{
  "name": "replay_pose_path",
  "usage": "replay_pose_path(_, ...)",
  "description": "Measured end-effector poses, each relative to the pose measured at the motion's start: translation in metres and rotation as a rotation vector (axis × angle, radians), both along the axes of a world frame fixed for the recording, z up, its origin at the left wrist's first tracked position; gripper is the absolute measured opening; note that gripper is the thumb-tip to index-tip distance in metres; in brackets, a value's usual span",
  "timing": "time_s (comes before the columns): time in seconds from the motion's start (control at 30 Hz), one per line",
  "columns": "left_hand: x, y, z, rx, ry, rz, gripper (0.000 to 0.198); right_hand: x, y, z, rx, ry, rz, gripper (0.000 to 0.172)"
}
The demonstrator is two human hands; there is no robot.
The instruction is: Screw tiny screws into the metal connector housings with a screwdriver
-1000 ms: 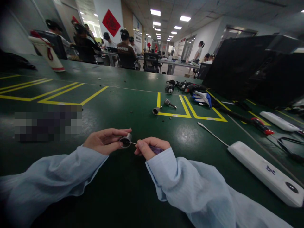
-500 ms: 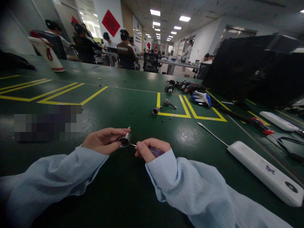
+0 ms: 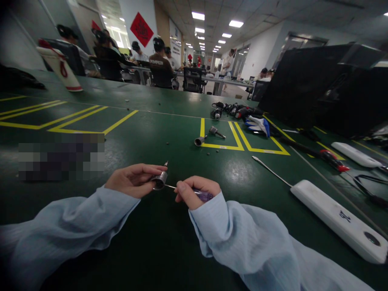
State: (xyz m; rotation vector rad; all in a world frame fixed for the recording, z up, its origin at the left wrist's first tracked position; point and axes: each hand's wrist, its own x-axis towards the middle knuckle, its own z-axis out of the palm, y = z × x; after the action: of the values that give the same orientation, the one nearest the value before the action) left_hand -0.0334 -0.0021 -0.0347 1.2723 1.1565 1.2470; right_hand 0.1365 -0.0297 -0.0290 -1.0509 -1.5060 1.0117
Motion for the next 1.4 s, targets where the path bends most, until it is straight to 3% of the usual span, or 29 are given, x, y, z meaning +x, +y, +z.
replay_pose_path(0.23,0.001,-0.004,0.005,-0.008,0.104,-0.033,0.019,-0.003,0.001,0.000,0.105,-0.116,0.000,0.024)
replay_pose_path(0.47,0.003,-0.007,0.006,-0.013,0.127,-0.024,0.021,-0.002,0.004,-0.003,-0.032,-0.061,0.021,0.027)
replay_pose_path(0.8,0.003,-0.001,0.013,-0.089,0.055,0.060,0.028,-0.005,0.017,-0.011,-0.380,0.367,0.041,0.026)
replay_pose_path(0.97,0.001,-0.001,0.014,-0.098,0.092,0.046,0.028,-0.004,0.020,-0.014,-0.439,0.502,0.088,0.024)
replay_pose_path(1.17,-0.001,0.001,0.014,-0.093,0.109,0.057,0.028,-0.003,0.012,-0.007,-0.307,0.424,0.049,0.020)
replay_pose_path(1.4,0.001,0.001,0.009,-0.035,-0.001,0.072,0.023,-0.008,0.001,-0.007,0.180,0.051,-0.054,0.016)
